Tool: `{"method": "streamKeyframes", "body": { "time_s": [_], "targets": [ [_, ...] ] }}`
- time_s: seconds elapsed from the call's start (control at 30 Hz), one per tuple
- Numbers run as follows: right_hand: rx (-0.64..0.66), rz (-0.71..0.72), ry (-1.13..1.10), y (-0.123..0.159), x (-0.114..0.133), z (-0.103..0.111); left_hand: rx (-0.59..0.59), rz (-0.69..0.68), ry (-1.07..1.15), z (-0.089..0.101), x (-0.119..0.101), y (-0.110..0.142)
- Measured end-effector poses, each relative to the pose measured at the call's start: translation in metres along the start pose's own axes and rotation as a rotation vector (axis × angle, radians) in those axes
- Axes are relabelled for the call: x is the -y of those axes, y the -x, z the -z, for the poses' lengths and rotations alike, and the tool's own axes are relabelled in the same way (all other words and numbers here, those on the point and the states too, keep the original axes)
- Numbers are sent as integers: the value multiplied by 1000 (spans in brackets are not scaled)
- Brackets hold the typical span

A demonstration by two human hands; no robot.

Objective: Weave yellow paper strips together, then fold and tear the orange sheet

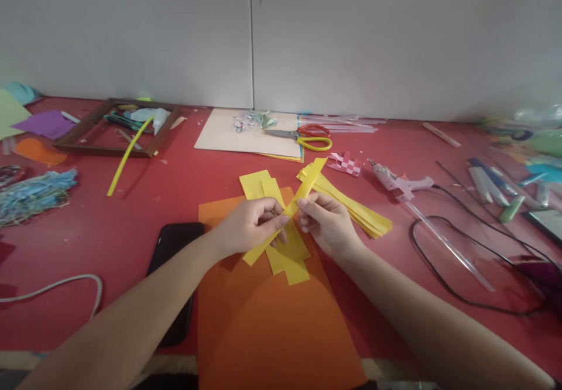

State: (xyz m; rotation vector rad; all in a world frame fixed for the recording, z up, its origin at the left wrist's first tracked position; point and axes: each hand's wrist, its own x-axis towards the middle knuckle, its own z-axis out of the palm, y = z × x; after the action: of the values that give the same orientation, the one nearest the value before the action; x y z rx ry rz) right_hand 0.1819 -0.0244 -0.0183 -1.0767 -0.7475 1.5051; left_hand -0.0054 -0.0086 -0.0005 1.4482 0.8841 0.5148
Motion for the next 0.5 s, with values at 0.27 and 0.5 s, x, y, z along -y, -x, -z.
{"method": "streamKeyframes", "body": {
  "time_s": [0.27,0.5],
  "targets": [
    [-13,40,-7,-1,4,-1,-29,-75,-154,3,-1,-1],
    [17,51,-4,0,2,0,-159,-86,-180,6,5,-6]
  ]
}}
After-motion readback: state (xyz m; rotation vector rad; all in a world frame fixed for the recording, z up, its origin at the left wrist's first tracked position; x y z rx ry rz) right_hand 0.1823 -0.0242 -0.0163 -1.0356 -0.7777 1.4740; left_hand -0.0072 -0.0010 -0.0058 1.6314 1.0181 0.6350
